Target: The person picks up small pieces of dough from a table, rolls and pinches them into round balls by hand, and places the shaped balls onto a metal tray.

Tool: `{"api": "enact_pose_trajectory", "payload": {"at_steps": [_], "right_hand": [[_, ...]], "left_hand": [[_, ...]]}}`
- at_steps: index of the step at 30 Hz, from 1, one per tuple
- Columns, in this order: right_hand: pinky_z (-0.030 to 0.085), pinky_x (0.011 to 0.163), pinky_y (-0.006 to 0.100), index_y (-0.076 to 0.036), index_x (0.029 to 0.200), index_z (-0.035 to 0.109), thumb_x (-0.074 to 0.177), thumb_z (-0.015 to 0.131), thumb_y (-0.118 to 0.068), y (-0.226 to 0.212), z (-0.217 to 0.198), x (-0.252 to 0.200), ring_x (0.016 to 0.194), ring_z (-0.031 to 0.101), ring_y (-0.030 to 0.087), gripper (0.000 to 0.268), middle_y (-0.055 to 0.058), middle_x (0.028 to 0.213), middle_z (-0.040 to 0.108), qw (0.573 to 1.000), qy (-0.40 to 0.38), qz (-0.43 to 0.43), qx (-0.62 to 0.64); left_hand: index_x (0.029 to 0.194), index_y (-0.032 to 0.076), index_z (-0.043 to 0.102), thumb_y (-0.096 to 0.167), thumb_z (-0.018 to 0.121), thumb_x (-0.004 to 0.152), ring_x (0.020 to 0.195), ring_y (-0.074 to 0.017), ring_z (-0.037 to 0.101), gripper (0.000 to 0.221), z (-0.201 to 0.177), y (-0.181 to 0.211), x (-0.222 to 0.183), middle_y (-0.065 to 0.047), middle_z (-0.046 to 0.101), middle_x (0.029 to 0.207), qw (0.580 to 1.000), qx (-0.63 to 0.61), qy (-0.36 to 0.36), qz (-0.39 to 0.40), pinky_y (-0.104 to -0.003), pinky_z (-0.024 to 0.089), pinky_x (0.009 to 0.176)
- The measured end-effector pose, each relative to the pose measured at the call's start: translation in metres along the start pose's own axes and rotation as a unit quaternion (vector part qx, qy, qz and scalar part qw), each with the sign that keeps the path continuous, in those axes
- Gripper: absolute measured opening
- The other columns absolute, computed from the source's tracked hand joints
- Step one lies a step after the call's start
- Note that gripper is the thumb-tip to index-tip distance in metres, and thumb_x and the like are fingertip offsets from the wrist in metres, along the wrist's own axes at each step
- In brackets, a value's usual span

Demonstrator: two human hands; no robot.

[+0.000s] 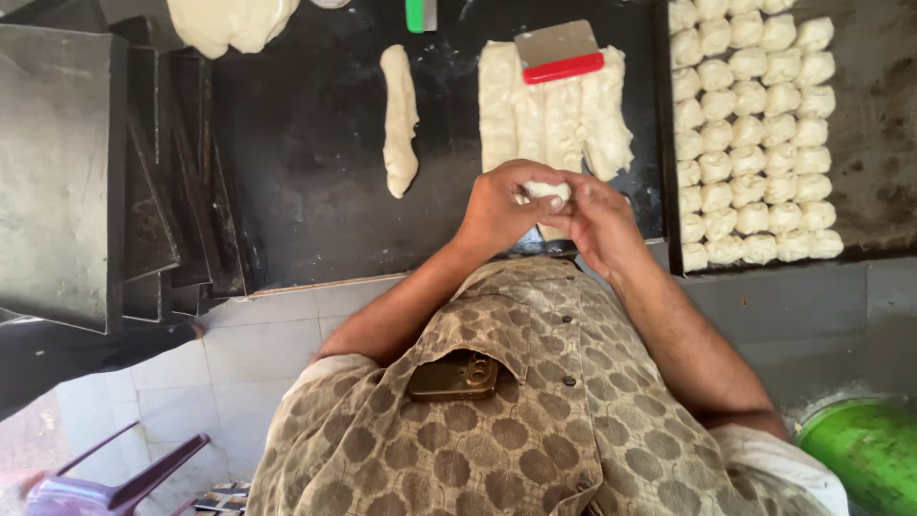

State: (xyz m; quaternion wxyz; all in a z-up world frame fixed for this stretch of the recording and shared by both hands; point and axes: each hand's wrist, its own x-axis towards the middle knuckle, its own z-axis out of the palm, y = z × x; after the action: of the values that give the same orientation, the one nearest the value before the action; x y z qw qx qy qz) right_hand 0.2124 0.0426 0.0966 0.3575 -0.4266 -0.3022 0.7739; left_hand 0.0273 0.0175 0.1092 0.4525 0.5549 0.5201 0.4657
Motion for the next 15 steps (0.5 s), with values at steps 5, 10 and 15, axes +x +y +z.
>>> {"api": "enact_pose_trajectory", "payload": {"at_steps": [5, 10, 15], "right_hand": [[0.042, 0.048, 0.028, 0.004, 0.108, 0.071, 0.093, 0.075, -0.002, 0.018, 0.013, -0.003, 0.062, 0.058, 0.014, 0.017, 0.009, 0.088, 0.071, 0.965, 0.102, -0.081, -0.228], [0.052, 0.059, 0.032, 0.000, 0.091, 0.072, 0.083, 0.087, -0.003, 0.015, 0.036, -0.006, 0.069, 0.064, 0.018, 0.017, 0.010, 0.085, 0.070, 0.792, 0.115, -0.254, -0.542], [0.059, 0.066, 0.032, -0.006, 0.090, 0.072, 0.088, 0.083, -0.009, -0.034, 0.009, -0.035, 0.080, 0.071, 0.017, 0.012, 0.011, 0.095, 0.073, 0.876, -0.296, -0.054, -0.378]], "left_hand": [[0.132, -0.005, 0.058, 0.015, 0.083, 0.073, 0.106, -0.0362, 0.061, 0.068, -0.025, 0.004, -0.016, -0.021, 0.062, 0.112, 0.991, 0.104, 0.004, 0.089, -0.042, 0.051, 0.091], [0.113, 0.006, 0.073, 0.017, 0.075, 0.085, 0.096, -0.0349, 0.066, 0.031, -0.024, -0.041, -0.017, -0.012, 0.069, 0.098, 0.949, 0.269, -0.059, 0.157, -0.045, 0.055, 0.084], [0.096, 0.005, 0.074, 0.040, 0.066, 0.103, 0.090, -0.0355, 0.069, 0.036, -0.003, -0.099, -0.010, -0.016, 0.070, 0.094, 0.964, 0.238, -0.063, -0.105, -0.045, 0.056, 0.083]]}}
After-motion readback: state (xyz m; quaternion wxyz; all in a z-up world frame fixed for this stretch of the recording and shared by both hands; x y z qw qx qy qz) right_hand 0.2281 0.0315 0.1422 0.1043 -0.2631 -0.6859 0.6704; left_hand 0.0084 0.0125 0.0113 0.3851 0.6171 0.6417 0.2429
